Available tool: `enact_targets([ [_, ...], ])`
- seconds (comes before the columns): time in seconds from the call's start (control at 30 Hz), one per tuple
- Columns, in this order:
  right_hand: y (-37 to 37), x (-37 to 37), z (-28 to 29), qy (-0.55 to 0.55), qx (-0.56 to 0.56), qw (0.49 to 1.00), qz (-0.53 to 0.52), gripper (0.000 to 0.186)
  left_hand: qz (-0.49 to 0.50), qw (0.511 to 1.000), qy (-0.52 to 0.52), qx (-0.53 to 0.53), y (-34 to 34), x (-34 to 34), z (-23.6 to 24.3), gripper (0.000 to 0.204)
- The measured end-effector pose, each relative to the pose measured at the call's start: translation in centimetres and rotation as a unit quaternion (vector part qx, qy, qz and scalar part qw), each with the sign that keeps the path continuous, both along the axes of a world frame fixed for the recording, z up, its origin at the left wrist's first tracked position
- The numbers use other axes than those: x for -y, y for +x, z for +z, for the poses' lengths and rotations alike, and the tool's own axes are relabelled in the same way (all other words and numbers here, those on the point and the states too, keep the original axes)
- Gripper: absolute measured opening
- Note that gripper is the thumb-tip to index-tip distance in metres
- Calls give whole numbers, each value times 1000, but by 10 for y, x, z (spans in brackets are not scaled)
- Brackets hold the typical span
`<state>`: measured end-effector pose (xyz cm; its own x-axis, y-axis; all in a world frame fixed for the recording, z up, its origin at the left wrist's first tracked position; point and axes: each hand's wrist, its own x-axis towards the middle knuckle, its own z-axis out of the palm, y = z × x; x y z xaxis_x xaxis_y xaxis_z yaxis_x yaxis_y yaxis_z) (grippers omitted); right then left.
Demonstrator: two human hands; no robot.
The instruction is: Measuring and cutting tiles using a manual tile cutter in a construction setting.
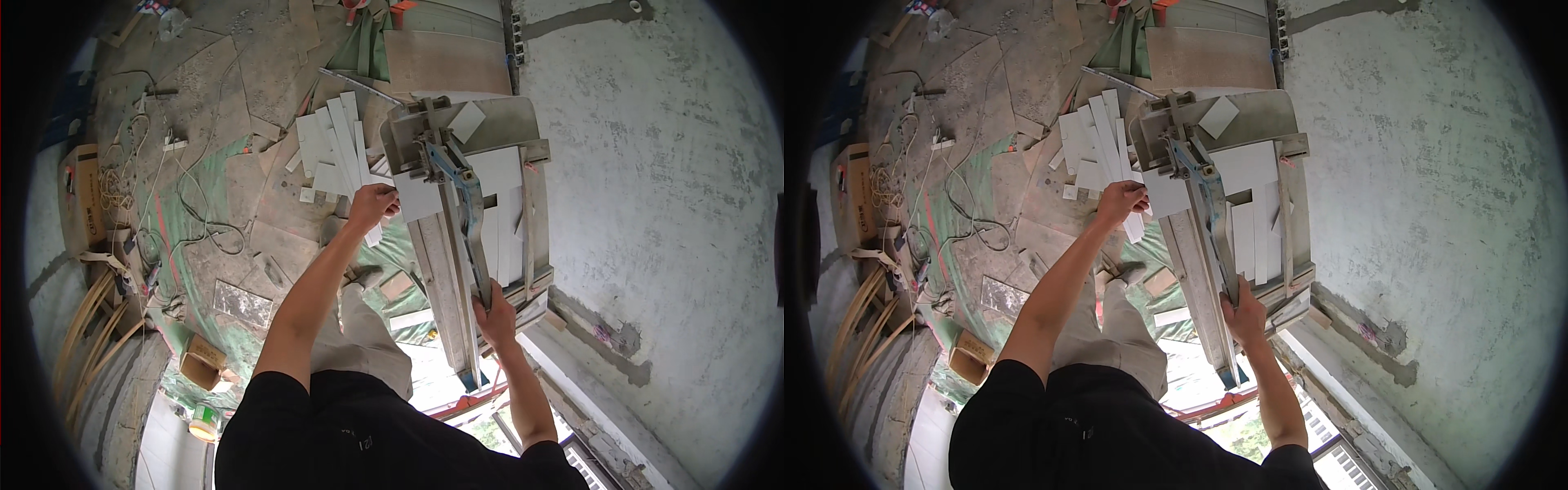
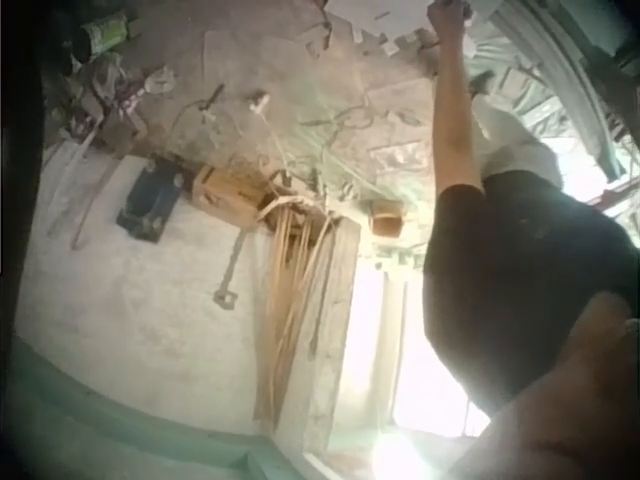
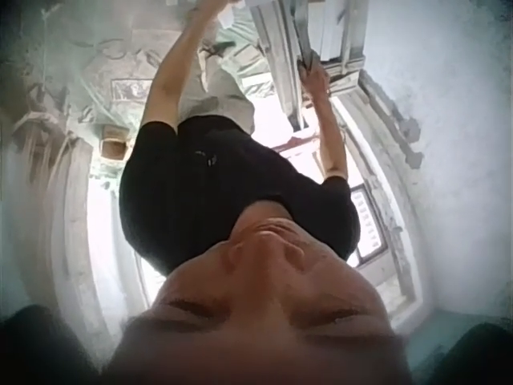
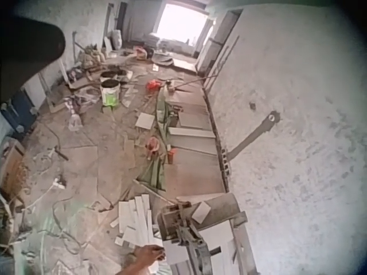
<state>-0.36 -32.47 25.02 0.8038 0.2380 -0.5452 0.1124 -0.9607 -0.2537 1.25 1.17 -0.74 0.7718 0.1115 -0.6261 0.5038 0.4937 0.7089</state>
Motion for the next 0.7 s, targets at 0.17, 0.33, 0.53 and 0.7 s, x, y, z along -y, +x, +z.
enact_targets([
  [0.17,-3,11,-9,33,61,997,25,53,11,1000,3,9,4,-1,-5,24],
  [0.33,-10,20,-16,37,80,996,27,48,-9,999,44,-6,-2,2,-3,25],
  [0.53,-3,1,-15,-2,61,998,4,34,2,999,51,5,-4,8,-3,25],
  [0.7,26,-25,25,49,69,996,0,31,-1,994,108,18,-5,20,-6,25],
])
